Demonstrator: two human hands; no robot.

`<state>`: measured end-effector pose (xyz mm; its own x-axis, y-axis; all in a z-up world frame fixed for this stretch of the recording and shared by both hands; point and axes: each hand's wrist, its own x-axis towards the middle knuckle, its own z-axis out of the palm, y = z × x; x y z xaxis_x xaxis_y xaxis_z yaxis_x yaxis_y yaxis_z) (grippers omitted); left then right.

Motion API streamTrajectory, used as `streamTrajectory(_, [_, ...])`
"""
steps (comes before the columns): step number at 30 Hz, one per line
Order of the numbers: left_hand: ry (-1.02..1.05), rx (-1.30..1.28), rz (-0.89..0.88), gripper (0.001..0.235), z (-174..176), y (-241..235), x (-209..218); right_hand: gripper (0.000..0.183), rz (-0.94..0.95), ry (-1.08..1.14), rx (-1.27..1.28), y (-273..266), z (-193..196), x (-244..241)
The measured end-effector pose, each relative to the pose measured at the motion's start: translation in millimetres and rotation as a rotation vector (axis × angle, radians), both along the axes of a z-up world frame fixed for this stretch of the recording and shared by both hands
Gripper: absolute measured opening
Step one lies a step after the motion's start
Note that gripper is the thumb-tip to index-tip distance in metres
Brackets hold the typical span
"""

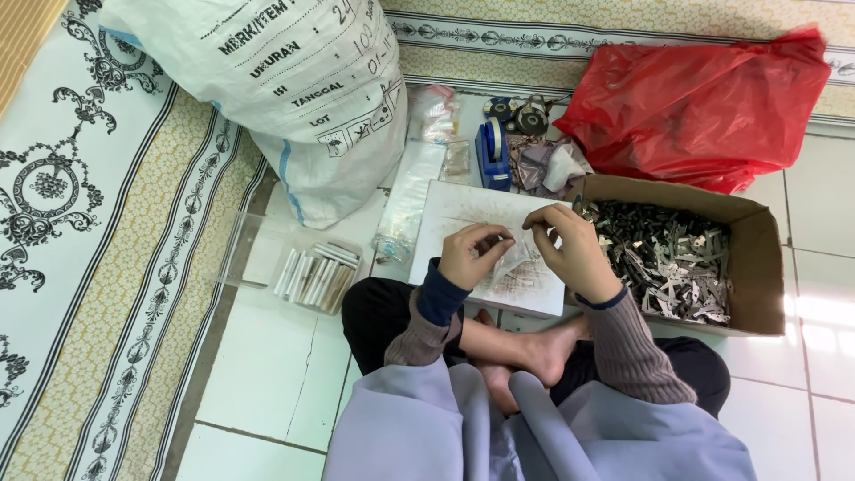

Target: The person sits on the floor and packs small metal clips into clear plastic bags. They pick clips from a cardboard box, place them into a bag, and seal it using a handheld heat sealer. The sealed bag is then placed into a clear plastic container.

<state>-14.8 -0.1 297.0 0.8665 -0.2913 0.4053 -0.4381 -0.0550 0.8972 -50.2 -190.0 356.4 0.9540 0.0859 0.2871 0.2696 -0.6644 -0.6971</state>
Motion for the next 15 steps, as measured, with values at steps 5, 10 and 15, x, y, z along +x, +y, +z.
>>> streamTrajectory(5, [0.129, -0.055, 0.176, 0.008, -17, 3, 16, 0.017, -0.08, 0.128, 0.151, -15, -53, 14])
streamTrajectory(10, [0.197, -0.151, 0.349, 0.01, -47, 20, 35, 0.023, -0.132, 0.315, 0.026, -13, -151, -15])
streamTrajectory(15, [0.18, -0.25, 0.364, 0.006, -60, 31, 43, 0.033, 0.004, 0.519, -0.373, 5, -202, -65])
